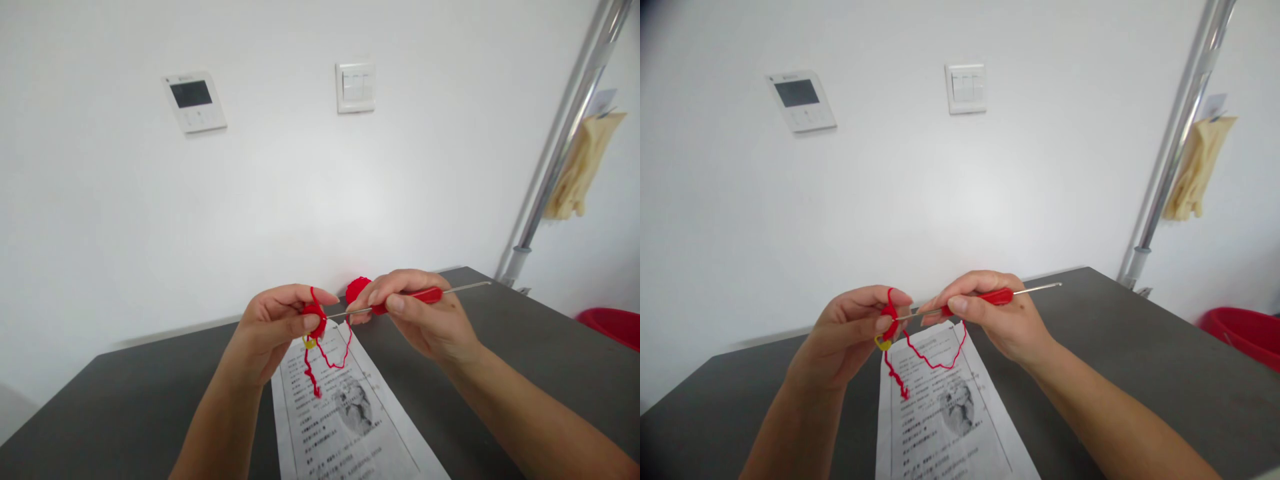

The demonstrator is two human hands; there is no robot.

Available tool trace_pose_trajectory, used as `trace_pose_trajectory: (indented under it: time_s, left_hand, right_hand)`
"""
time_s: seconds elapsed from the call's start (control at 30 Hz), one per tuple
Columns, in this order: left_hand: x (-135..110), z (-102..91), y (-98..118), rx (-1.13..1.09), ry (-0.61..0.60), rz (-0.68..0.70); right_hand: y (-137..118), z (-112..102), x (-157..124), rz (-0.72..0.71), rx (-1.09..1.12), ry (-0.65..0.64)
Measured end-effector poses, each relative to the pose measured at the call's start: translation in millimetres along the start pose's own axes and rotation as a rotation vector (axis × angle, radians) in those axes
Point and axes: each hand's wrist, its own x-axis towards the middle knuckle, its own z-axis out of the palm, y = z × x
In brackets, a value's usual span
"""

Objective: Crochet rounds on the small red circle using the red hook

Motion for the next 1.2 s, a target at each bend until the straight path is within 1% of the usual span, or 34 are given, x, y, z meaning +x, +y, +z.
trace_pose_trajectory:
  time_s: [0.07, 0.13, 0.2, 0.27, 0.33, 0.4, 0.53, 0.63, 0.7, 0.83, 1.0, 1.1, 1.2]
  left_hand:
    - [0, 1.7, -1, 0.022, 0.030, 0.023]
    - [1, 4.6, -2, 0.031, 0.035, 0.032]
    - [2, 7.5, -2, 0.040, 0.028, 0.039]
    - [3, 9.6, -1, 0.049, 0.018, 0.037]
    - [2, 10.6, 0, 0.051, 0.010, 0.019]
    - [1, 11.2, -1, 0.054, 0.017, 0.001]
    - [0, 12.4, -3, 0.113, 0.103, -0.021]
    - [0, 12.7, -4, 0.193, 0.174, -0.018]
    - [0, 12.2, -3, 0.239, 0.199, 0.014]
    - [1, 11.5, -3, 0.297, 0.223, 0.088]
    - [2, 14.2, -4, 0.268, 0.236, 0.089]
    - [2, 15.5, -4, 0.251, 0.259, 0.068]
    - [2, 15.8, -4, 0.267, 0.273, 0.056]
  right_hand:
    - [3, 3, -1, -0.071, -0.051, 0.030]
    - [4, 4, -3, -0.215, -0.231, 0.019]
    - [3, 3, -3, -0.370, -0.477, -0.058]
    - [2, 0, -2, -0.480, -0.686, -0.165]
    - [1, -2, 1, -0.539, -0.797, -0.236]
    - [1, -4, 3, -0.555, -0.831, -0.274]
    - [2, -5, 5, -0.506, -0.795, -0.274]
    - [5, -6, 3, -0.420, -0.712, -0.219]
    - [7, -6, 2, -0.339, -0.626, -0.172]
    - [9, -7, 2, -0.183, -0.442, -0.077]
    - [9, -10, 5, -0.092, -0.327, -0.031]
    - [9, -12, 6, -0.055, -0.281, -0.032]
    - [9, -15, 6, -0.025, -0.253, -0.064]
